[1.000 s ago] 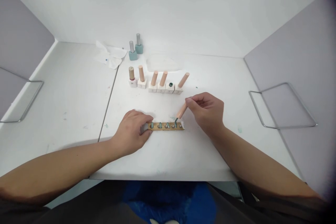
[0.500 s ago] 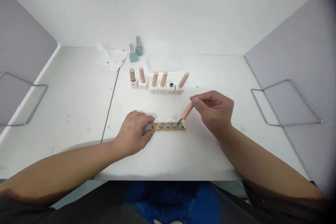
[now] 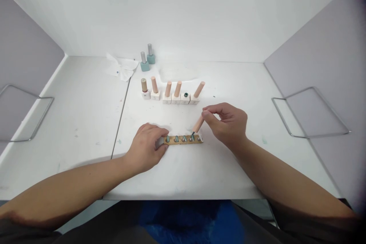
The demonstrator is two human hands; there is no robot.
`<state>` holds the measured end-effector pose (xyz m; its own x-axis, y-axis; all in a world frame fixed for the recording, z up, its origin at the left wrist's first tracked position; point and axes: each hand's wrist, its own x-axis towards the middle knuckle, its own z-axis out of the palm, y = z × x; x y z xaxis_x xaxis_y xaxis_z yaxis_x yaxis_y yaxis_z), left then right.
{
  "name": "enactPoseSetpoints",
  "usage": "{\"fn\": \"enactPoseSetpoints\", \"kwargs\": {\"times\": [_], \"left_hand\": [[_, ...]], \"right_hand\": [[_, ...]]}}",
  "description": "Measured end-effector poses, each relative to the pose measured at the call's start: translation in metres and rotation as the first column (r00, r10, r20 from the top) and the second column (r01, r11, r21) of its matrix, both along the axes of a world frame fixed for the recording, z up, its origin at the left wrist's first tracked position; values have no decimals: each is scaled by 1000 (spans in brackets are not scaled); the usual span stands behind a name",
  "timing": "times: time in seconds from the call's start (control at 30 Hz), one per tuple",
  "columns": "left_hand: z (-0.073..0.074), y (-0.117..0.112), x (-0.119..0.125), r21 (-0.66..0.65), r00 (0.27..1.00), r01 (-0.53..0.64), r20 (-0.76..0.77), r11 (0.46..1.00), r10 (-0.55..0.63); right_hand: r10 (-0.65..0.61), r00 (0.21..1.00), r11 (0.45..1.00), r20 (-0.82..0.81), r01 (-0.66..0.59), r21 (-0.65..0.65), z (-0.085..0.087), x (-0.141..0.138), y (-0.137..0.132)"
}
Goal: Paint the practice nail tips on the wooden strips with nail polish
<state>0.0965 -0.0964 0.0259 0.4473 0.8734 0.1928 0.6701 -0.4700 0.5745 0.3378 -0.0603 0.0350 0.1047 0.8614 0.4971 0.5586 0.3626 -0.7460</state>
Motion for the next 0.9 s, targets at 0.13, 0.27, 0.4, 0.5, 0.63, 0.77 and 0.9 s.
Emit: {"fn": "enactPoseSetpoints", "kwargs": {"times": [0.13, 0.27, 0.4, 0.5, 0.63, 0.77, 0.9], "left_hand": [[0, 0, 0, 0, 1000, -1, 5, 1000, 1], [-1, -1, 0, -14, 1000, -12, -5, 1000, 12], [-1, 0, 0, -16, 1000, -14, -5, 1000, 14], [-2, 0, -1, -6, 1000, -17, 1, 1000, 17], [-1, 0, 0, -3, 1000, -13, -1, 1000, 13], [-1, 0, 0, 3, 1000, -12, 5, 1000, 12], [-2, 0, -1, 2, 1000, -15, 2, 1000, 15]], "right_hand": [[-4, 999, 997, 52, 1, 71, 0, -2, 0], [-19, 996, 988, 83, 6, 152, 0, -2, 1], [-22, 1000, 992, -16, 23, 123, 2, 0, 0], [16, 996, 999, -93, -11, 53, 2, 3, -1], [90, 996, 995, -20, -89, 49, 3, 5, -1], [65, 994, 996, 84, -70, 60, 3, 3, 0], [24, 998, 998, 63, -28, 61, 2, 2, 0]]}}
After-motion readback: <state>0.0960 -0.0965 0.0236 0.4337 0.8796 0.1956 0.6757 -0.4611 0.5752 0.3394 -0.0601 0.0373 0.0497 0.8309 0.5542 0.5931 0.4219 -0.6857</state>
